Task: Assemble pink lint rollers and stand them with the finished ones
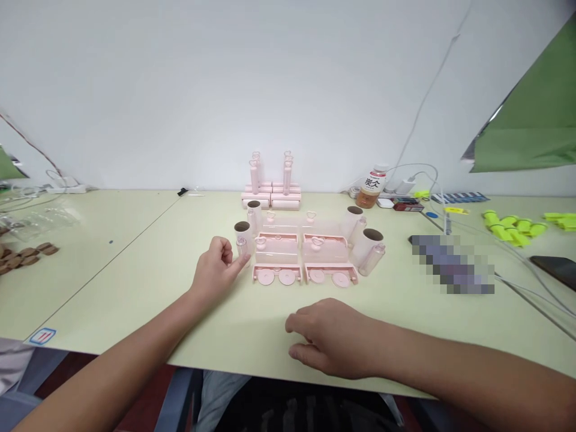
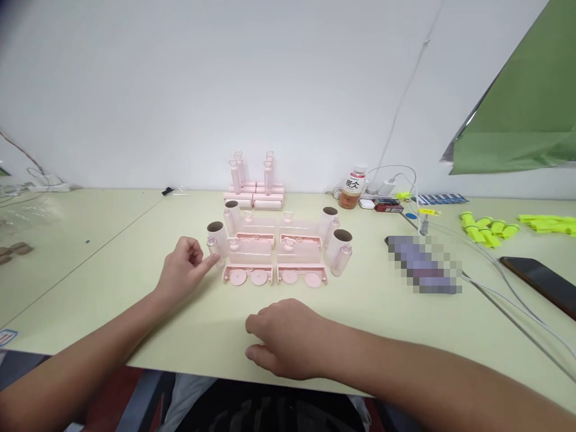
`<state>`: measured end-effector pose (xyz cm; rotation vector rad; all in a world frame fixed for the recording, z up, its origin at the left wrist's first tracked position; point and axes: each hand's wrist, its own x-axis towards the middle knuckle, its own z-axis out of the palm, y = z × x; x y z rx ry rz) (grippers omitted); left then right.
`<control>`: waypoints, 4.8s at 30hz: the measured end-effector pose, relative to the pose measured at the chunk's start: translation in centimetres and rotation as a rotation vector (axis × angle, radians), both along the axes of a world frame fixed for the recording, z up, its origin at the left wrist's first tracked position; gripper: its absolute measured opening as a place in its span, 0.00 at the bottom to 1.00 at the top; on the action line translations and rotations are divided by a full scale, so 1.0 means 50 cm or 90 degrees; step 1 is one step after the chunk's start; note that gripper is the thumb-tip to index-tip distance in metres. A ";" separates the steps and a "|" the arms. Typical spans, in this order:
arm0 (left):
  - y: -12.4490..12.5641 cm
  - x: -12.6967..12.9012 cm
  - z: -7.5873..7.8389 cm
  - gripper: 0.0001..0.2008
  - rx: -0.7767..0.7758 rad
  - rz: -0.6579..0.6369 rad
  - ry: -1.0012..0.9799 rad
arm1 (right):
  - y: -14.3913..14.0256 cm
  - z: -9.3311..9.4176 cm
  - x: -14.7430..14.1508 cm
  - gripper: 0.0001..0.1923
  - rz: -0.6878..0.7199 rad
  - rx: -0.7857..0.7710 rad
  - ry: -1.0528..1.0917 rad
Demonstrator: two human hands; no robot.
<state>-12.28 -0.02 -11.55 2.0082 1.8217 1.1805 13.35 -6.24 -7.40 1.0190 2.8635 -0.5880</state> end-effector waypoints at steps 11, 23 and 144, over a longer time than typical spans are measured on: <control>0.017 0.111 0.175 0.03 0.407 -0.113 -0.092 | 0.037 -0.066 0.030 0.09 -0.018 -0.068 0.159; 0.144 -0.021 0.127 0.11 -0.097 -0.057 -0.182 | 0.039 -0.072 0.044 0.08 -0.020 -0.118 0.240; 0.064 0.060 0.133 0.12 0.011 -0.143 0.463 | 0.050 -0.092 0.051 0.09 -0.063 -0.181 0.317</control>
